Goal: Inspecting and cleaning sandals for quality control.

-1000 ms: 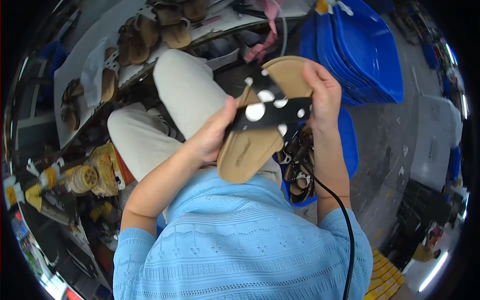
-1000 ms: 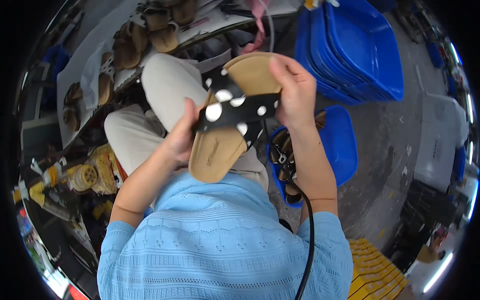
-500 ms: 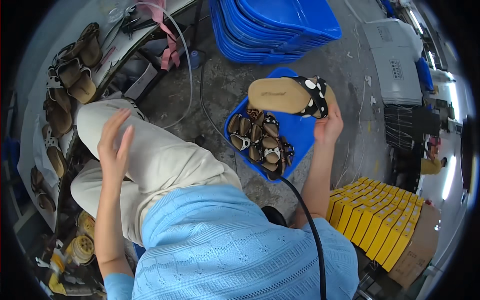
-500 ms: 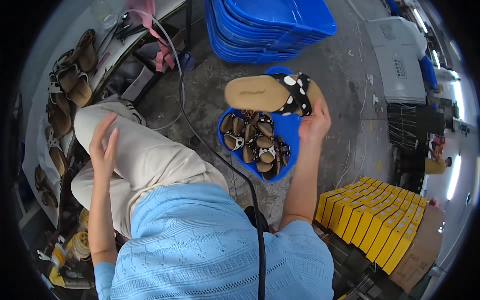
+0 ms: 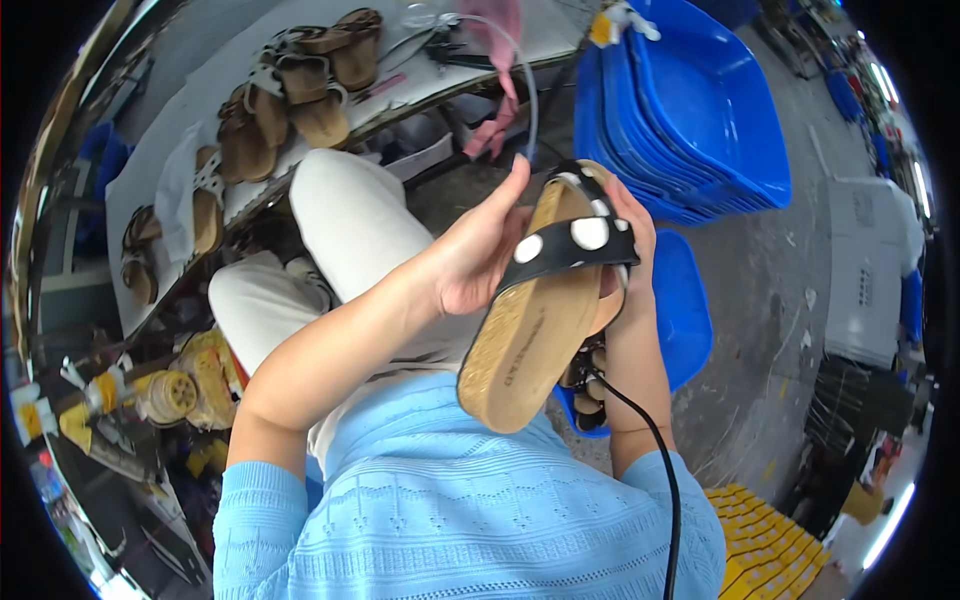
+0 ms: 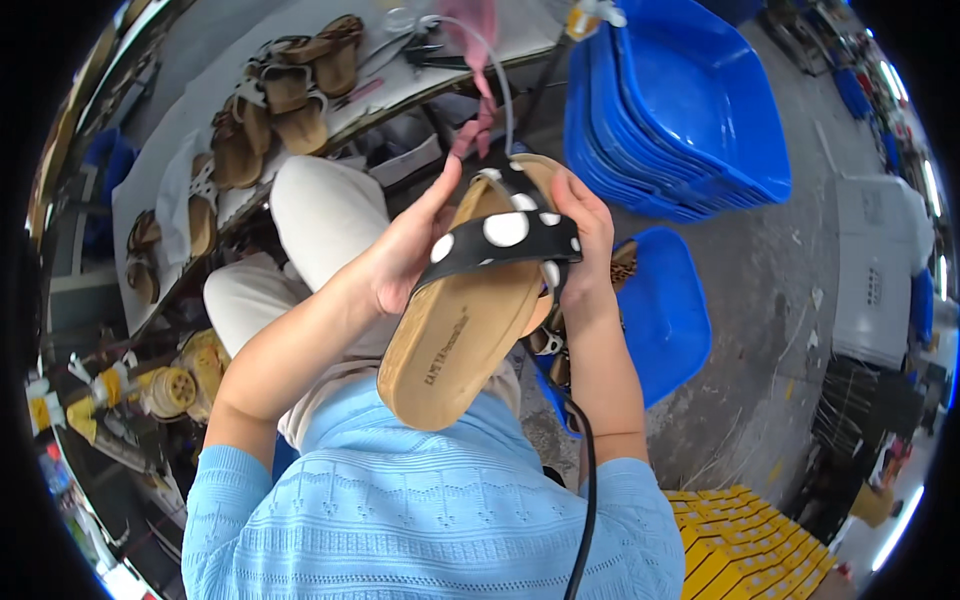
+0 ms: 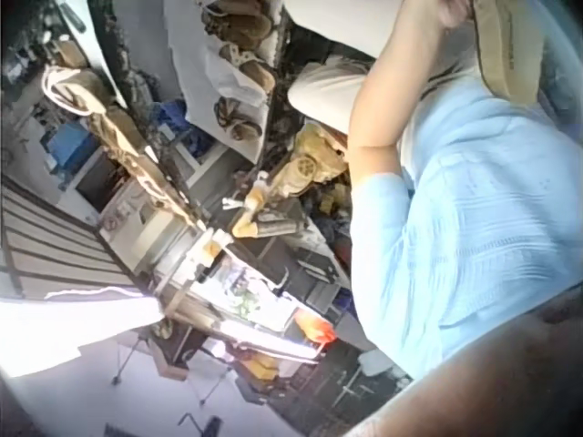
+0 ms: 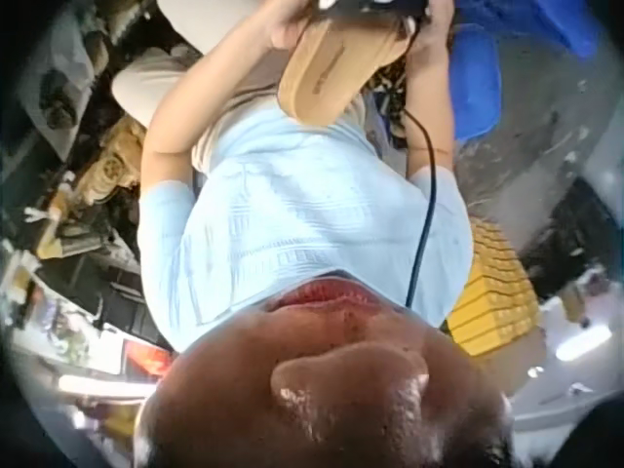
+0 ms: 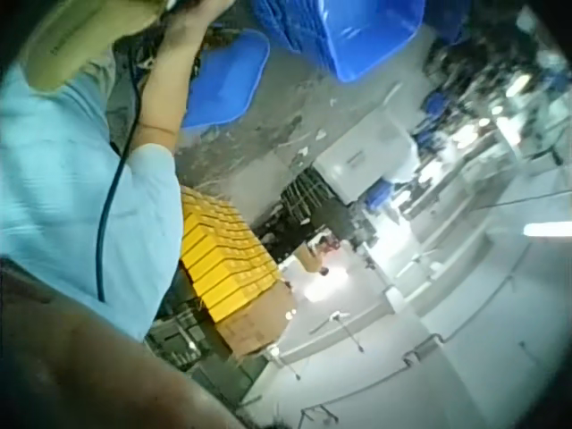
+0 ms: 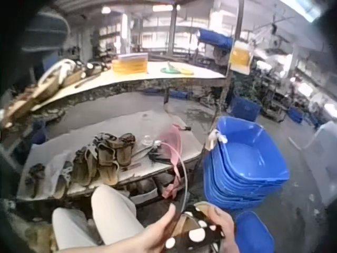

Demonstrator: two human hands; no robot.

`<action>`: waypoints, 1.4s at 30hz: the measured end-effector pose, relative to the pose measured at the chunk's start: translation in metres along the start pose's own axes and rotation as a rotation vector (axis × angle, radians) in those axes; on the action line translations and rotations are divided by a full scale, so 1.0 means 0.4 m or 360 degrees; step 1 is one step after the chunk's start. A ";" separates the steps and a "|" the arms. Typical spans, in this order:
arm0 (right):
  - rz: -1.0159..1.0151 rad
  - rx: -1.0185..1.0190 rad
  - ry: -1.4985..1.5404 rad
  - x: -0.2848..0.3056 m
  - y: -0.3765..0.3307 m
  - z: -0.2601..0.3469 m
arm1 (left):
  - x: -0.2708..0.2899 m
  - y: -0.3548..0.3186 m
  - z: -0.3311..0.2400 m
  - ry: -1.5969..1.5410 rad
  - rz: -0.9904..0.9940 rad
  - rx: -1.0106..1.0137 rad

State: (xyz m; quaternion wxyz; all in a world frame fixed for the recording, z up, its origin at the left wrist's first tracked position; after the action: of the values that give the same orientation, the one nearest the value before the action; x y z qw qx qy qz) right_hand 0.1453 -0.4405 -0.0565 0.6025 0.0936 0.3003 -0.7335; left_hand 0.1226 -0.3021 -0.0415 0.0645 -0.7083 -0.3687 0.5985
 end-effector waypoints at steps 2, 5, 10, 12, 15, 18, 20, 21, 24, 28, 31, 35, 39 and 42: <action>0.0099 -0.0026 -0.0061 -0.072 0.020 -0.035 | 0.011 -0.036 -0.033 -0.0285 0.0185 0.0048; 0.0133 0.0038 0.0006 -0.148 0.009 -0.052 | 0.070 -0.118 -0.075 -0.0040 -0.0120 -0.0408; 0.0706 -0.0100 0.0064 -0.262 -0.150 -0.159 | 0.122 -0.268 -0.147 -0.0247 -0.0147 -0.0994; 0.1018 0.0020 -0.0132 -0.316 -0.231 -0.223 | 0.145 -0.315 -0.155 -0.0258 -0.0297 -0.1152; 0.0847 -0.0056 -0.0238 -0.349 -0.225 -0.266 | 0.192 -0.367 -0.138 -0.0261 -0.0298 -0.1257; 0.0779 -0.0146 -0.0295 -0.377 -0.229 -0.295 | 0.277 -0.401 -0.134 -0.0111 -0.0403 -0.1402; 0.0802 -0.0262 -0.0229 -0.387 -0.237 -0.306 | 0.295 -0.438 -0.140 -0.0062 -0.0202 -0.1563; 0.0788 -0.0284 -0.0212 -0.399 -0.242 -0.304 | 0.295 -0.452 -0.148 -0.0003 -0.0162 -0.1623; 0.0891 -0.0298 -0.0329 -0.418 -0.253 -0.304 | 0.291 -0.490 -0.149 0.0255 -0.0362 -0.1784; 0.0834 -0.0477 -0.0263 -0.434 -0.253 -0.300 | 0.314 -0.491 -0.151 0.0024 -0.0354 -0.1618; 0.0812 -0.0410 -0.0326 -0.433 -0.246 -0.307 | 0.327 -0.482 -0.156 0.0155 -0.0288 -0.1677; 0.0758 -0.0425 -0.0316 -0.410 -0.249 -0.325 | 0.338 -0.456 -0.139 0.0188 -0.0369 -0.1616; 0.0707 -0.0671 -0.0209 -0.378 -0.236 -0.329 | 0.321 -0.394 -0.114 -0.0446 -0.0179 -0.1291; 0.0698 -0.0676 -0.0250 -0.308 -0.206 -0.306 | 0.304 -0.358 -0.103 -0.0578 -0.0115 -0.1039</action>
State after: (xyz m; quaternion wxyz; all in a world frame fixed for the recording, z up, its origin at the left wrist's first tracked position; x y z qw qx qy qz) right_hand 0.0717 -0.2632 -0.0662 0.7737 -0.0286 0.3721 -0.5120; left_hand 0.0974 -0.1115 -0.0513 -0.2102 -0.5604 -0.5703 0.5626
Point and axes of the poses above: each hand's wrist, its own y-axis towards the middle knuckle, its own x-axis out of the back of the hand, z = x × y, the point moved 6 cm from there along y, towards the middle knuckle, and after that the axes turned 8 degrees about -z, right-handed, at the moved point
